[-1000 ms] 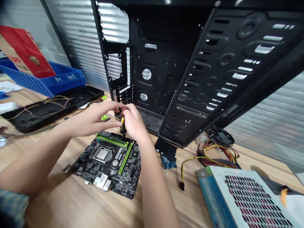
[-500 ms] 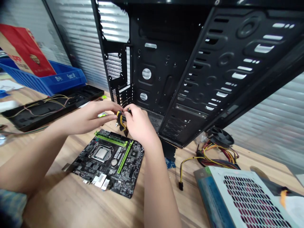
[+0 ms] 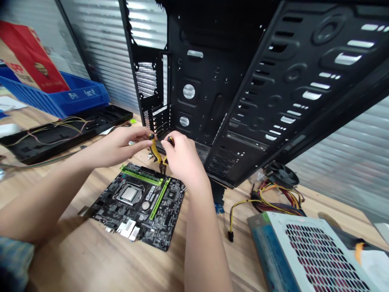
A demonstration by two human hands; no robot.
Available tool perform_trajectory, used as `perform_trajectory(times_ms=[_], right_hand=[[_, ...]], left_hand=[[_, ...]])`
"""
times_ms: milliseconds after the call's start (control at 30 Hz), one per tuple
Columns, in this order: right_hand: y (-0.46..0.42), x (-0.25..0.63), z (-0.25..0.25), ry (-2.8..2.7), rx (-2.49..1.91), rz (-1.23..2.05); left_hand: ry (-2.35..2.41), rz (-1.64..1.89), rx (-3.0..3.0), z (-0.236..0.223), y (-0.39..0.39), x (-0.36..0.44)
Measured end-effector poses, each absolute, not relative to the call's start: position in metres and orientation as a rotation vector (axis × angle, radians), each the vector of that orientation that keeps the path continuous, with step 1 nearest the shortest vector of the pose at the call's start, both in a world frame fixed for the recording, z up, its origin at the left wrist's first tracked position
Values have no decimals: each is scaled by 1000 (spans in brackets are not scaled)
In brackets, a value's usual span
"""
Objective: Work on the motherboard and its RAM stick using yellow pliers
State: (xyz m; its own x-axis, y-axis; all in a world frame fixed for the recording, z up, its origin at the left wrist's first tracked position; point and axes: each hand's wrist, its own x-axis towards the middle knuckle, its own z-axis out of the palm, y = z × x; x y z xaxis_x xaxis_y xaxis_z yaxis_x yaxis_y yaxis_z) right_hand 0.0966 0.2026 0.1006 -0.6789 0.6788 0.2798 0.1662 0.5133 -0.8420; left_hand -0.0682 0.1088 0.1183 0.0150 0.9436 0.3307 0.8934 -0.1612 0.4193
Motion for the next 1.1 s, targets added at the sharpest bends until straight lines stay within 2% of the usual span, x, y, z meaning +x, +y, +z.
perform_trajectory(times_ms=[567,1100], right_hand=[[211,101,96,-2133,-702,1225],[215,102,91,-2147,-699,1204]], left_hand=[[2018,827,2080,114,113,-81],[2050,778,2006,114,113,-89]])
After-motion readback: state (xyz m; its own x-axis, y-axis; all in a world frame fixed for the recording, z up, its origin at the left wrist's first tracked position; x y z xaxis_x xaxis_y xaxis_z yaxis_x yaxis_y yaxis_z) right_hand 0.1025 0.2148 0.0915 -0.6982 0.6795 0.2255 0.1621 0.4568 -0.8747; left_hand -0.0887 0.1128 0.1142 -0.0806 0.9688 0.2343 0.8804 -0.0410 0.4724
